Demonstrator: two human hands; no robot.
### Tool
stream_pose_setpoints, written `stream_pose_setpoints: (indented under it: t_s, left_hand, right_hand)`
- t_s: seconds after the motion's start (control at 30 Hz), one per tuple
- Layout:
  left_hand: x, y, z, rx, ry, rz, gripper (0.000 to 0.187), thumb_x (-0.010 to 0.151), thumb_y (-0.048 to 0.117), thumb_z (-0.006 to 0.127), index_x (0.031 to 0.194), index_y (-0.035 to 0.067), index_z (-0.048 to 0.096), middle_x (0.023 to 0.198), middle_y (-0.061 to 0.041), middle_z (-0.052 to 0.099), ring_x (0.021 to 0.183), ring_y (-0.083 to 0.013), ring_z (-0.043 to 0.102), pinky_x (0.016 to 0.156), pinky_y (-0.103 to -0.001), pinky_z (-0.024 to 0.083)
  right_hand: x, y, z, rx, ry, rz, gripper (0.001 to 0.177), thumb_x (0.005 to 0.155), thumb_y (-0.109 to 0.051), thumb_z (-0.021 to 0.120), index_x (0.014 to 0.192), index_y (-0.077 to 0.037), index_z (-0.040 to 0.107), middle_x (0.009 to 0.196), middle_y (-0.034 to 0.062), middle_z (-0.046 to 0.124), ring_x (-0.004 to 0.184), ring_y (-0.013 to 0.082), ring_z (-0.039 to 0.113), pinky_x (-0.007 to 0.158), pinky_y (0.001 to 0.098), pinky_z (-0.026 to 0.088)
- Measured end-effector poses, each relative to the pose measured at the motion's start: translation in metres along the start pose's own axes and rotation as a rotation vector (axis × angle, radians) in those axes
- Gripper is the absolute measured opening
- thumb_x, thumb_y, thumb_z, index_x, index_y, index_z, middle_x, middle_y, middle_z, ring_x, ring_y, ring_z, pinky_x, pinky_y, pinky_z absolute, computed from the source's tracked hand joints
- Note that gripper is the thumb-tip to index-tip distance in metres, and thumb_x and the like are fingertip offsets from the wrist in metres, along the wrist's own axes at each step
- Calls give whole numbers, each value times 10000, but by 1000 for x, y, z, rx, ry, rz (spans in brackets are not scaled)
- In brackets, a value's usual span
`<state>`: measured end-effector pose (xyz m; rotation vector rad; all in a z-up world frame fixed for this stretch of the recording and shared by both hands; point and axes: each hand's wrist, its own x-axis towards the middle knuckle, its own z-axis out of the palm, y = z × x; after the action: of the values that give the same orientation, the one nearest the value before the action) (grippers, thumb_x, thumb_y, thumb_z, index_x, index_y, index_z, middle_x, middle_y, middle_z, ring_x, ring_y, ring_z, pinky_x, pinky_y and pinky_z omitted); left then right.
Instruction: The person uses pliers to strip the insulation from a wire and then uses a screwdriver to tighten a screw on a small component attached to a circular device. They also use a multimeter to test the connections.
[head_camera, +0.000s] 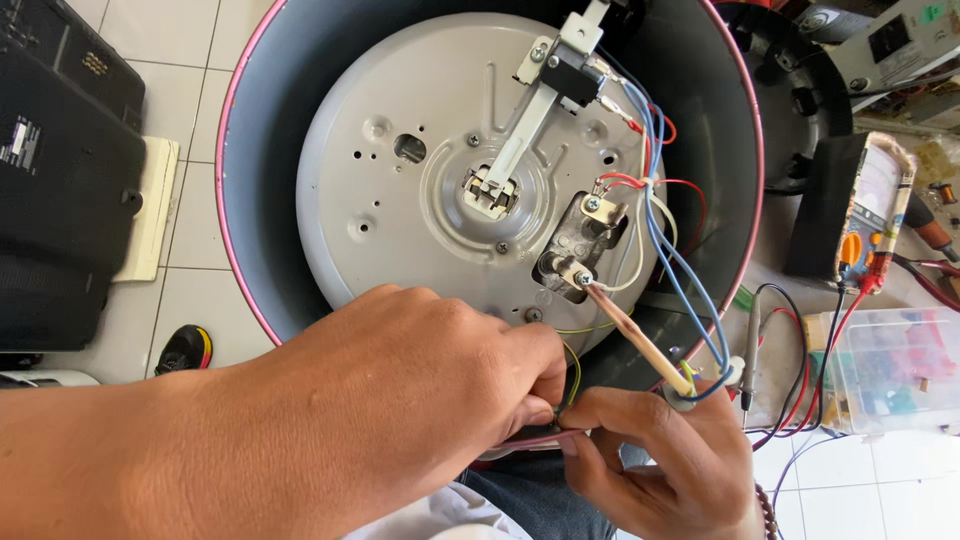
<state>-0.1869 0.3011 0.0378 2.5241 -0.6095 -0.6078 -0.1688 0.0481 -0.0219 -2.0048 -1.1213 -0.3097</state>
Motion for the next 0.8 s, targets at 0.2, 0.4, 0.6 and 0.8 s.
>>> stream_pose_setpoints:
  t_s: [0.2,0.4,0.6,0.8]
  left_hand:
    - [-3,4,-17,-70,1,-59,161,1169,456,655,1131,373,787,793,45,855,758,-333,785,703,-495,555]
    - [-12,-1,-4,-175,144,45,190,1119,369,670,1073,291,837,767,47,870,649,-282,763,659,-427,563]
    - [-20,1,16,-78,457,166,155,1016,320,670,1083,249,790,786,111,869,586,-270,739,580,-475,542]
    - [-14,11,6,-101,258,-109,380,830,501,798,1174,341,824,1046,204,971,934,-199,867,832,-445,612]
  right_hand:
    - [-7,1,-5,9,-102,38,84,1005,-110,782,1044,-53,733,659,-51,672,449,57,653,520,201,493]
    - [-9,2,-1,3,-85,28,123,1022,-112,804,1106,-62,728,793,-40,733,490,89,687,544,238,519]
    - [-8,-3,4,-12,-7,17,145,1024,-81,815,1149,-68,741,751,-35,741,515,83,683,569,242,535]
    - [-14,1,7,-28,1,16,202,1037,-68,829,1221,-80,747,788,-34,742,558,85,679,607,236,523]
